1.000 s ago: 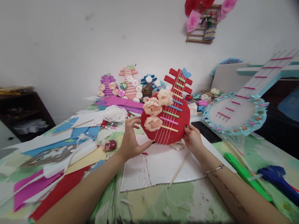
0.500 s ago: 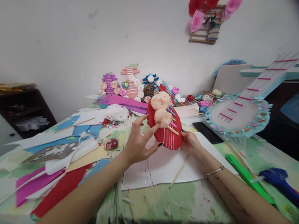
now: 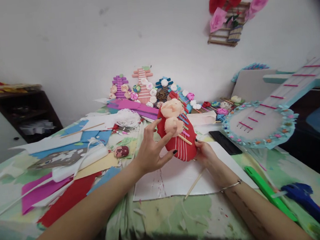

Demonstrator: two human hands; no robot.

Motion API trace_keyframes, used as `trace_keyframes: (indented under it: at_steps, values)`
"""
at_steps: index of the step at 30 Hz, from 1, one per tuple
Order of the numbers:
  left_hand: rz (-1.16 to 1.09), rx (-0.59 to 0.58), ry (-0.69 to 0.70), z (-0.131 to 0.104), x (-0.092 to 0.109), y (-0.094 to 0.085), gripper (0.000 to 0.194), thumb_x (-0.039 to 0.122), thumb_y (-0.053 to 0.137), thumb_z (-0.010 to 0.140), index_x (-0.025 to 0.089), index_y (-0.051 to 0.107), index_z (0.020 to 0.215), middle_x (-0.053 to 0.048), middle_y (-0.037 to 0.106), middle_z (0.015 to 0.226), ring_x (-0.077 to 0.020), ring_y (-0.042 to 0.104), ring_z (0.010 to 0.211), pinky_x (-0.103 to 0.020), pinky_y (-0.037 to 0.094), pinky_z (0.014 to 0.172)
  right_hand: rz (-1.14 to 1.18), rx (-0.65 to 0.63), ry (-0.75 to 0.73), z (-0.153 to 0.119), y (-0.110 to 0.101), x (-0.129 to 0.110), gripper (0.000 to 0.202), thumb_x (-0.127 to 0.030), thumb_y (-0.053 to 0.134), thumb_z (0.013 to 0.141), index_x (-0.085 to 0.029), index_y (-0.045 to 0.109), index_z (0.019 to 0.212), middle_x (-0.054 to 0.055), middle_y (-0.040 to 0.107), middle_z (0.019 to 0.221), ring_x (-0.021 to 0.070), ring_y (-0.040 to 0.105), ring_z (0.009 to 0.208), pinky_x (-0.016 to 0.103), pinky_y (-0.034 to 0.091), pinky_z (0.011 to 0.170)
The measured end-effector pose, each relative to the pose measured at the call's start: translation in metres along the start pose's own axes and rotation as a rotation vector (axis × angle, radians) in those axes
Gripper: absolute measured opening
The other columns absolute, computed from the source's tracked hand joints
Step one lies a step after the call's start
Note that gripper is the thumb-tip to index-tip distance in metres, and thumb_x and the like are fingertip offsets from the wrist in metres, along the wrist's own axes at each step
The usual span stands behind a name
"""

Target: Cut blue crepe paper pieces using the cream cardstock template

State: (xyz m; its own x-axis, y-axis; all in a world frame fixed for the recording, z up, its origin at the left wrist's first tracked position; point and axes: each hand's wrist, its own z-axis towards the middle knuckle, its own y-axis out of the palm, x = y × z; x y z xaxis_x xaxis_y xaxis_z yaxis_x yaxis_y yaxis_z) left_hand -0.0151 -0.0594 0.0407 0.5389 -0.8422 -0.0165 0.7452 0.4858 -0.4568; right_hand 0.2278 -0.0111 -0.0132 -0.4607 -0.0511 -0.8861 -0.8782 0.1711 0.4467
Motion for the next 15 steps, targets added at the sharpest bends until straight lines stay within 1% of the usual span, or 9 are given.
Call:
trace_keyframes:
  at_steps: [2, 3, 6, 8, 9, 11, 13, 15]
  values:
    - [-0.110, 0.058, -0.073, -0.003, -0.003, 0.004, 0.068, 0.035, 0.061, 0.087, 0.031, 0.030, 0.148, -0.014, 0.022, 0.148, -0.0374, 0.025, 0.138, -0.056, 0.037, 0.107, 0.000, 0.027, -0.087, 0.002, -0.001, -0.001, 0.021, -0.013, 0.059, 0.068, -0.017, 0.064, 0.088, 0.007, 0.075, 0.076, 0.0233, 0.069, 0.063, 0.040, 0.058, 0.060]
    - [-0.211, 0.097, -0.159, -0.005, -0.005, 0.007, 0.073, 0.035, 0.064, 0.085, 0.031, 0.028, 0.148, -0.014, 0.022, 0.149, -0.0364, 0.026, 0.139, -0.054, 0.038, 0.107, -0.001, 0.042, -0.138, 0.003, -0.001, -0.002, 0.021, -0.015, 0.060, 0.068, -0.018, 0.063, 0.088, 0.006, 0.074, 0.076, 0.0221, 0.068, 0.063, 0.040, 0.058, 0.061]
    - [-0.555, 0.189, -0.548, -0.010, -0.011, 0.020, 0.087, 0.039, 0.074, 0.076, 0.030, 0.023, 0.146, -0.014, 0.021, 0.152, -0.0336, 0.033, 0.137, -0.048, 0.043, 0.105, -0.019, 0.090, -0.308, 0.005, -0.003, -0.005, 0.024, -0.022, 0.064, 0.068, -0.020, 0.061, 0.091, 0.003, 0.072, 0.077, 0.0195, 0.067, 0.065, 0.037, 0.057, 0.065]
    - [-0.659, 0.198, -0.752, -0.013, -0.016, 0.028, 0.087, 0.042, 0.072, 0.077, 0.026, 0.022, 0.145, -0.018, 0.020, 0.153, -0.0334, 0.040, 0.133, -0.047, 0.046, 0.101, -0.053, 0.116, -0.414, 0.006, -0.004, -0.007, 0.026, -0.029, 0.066, 0.068, -0.021, 0.059, 0.092, 0.002, 0.071, 0.080, 0.0184, 0.066, 0.068, 0.036, 0.055, 0.068]
    - [-0.676, 0.197, -0.819, -0.015, -0.018, 0.032, 0.083, 0.043, 0.070, 0.079, 0.023, 0.023, 0.145, -0.020, 0.023, 0.152, -0.0337, 0.044, 0.131, -0.047, 0.048, 0.098, -0.078, 0.125, -0.461, 0.006, -0.004, -0.007, 0.027, -0.034, 0.067, 0.069, -0.021, 0.058, 0.092, 0.003, 0.071, 0.083, 0.0181, 0.065, 0.071, 0.035, 0.054, 0.070]
    - [-0.704, 0.189, -0.925, -0.018, -0.024, 0.038, 0.073, 0.045, 0.067, 0.081, 0.018, 0.033, 0.139, -0.022, 0.036, 0.144, -0.0342, 0.049, 0.125, -0.048, 0.049, 0.095, -0.149, 0.129, -0.537, 0.005, -0.004, -0.007, 0.031, -0.041, 0.066, 0.072, -0.021, 0.058, 0.095, 0.004, 0.071, 0.090, 0.0185, 0.065, 0.077, 0.035, 0.053, 0.074]
    - [-0.741, 0.178, -0.999, -0.021, -0.028, 0.041, 0.064, 0.045, 0.070, 0.078, 0.016, 0.045, 0.129, -0.020, 0.049, 0.134, -0.0337, 0.053, 0.121, -0.047, 0.049, 0.095, -0.238, 0.120, -0.584, 0.001, -0.002, -0.009, 0.035, -0.044, 0.065, 0.075, -0.021, 0.058, 0.100, 0.005, 0.070, 0.097, 0.0199, 0.064, 0.084, 0.035, 0.052, 0.077]
    - [-0.783, 0.170, -1.038, -0.022, -0.030, 0.041, 0.062, 0.043, 0.075, 0.073, 0.016, 0.050, 0.122, -0.016, 0.057, 0.124, -0.0321, 0.056, 0.118, -0.044, 0.049, 0.094, -0.332, 0.106, -0.601, -0.004, -0.001, -0.013, 0.036, -0.042, 0.066, 0.075, -0.022, 0.059, 0.104, 0.006, 0.070, 0.099, 0.0210, 0.064, 0.086, 0.034, 0.051, 0.076]
